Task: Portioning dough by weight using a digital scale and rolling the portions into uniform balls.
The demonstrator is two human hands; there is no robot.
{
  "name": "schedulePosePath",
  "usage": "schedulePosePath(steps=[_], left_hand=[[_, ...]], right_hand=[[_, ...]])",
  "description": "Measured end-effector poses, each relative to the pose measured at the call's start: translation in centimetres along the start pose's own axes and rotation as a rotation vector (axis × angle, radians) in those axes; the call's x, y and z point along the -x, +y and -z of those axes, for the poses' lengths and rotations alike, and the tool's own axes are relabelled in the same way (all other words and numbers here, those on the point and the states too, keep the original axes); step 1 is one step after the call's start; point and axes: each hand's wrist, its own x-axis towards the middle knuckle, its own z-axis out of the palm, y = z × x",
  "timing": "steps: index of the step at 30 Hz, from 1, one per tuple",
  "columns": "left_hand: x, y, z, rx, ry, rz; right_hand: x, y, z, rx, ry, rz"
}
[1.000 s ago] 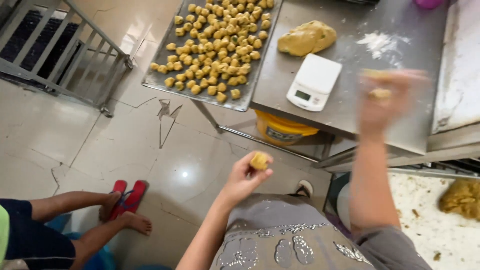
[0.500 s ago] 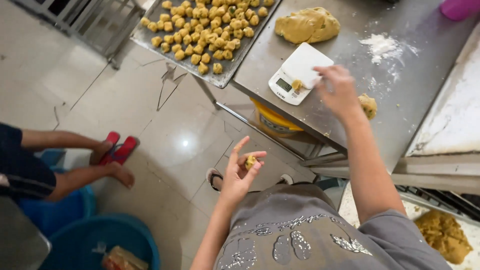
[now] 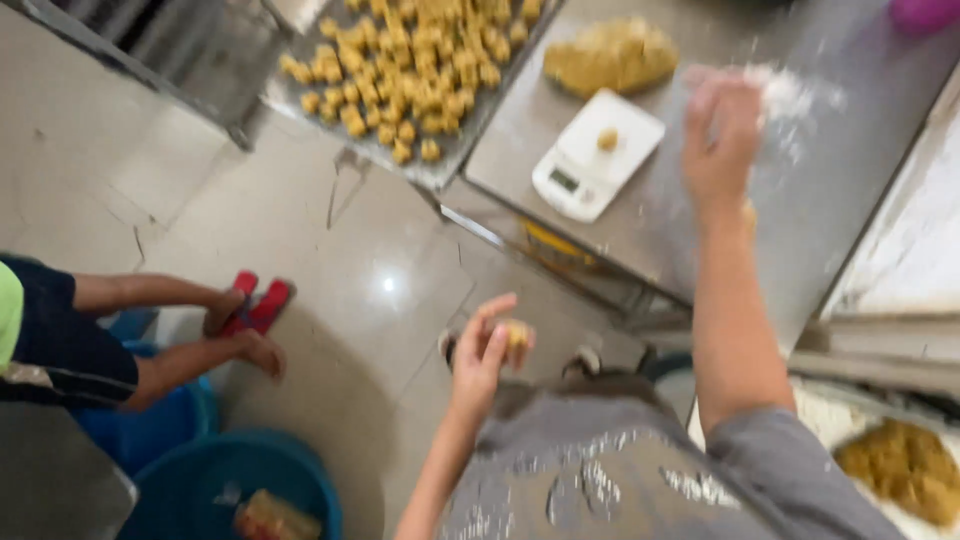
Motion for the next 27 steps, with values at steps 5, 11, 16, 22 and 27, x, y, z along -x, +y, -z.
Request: schedulePosePath(steps=[5, 11, 16, 22, 27], left_hand=[[-1.8, 1.9, 2.3, 0.347, -0.118, 0.14], [-5.9, 5.3, 4.8, 0.475, -0.196, 0.25], [-8.7, 5.2, 7.1, 0.245, -0.136, 0.302], [-11.7, 4.2, 7.9, 0.108, -0.391, 0.097], [-14.4, 6.6, 4.8, -0.107, -0.455, -0.09]], right_hand=[[0.2, -1.6, 0.4, 0.019, -0.014, -0.054], [-0.1, -3.7, -2.7, 0.014, -0.09, -0.078], [1.5, -3.7, -6.3, 0.215, -0.385, -0.157], [5.4, 1.4, -10.5, 0.226, -0.202, -0.056], [2.5, -10.2, -6.1, -0.064, -0.337, -0.142]])
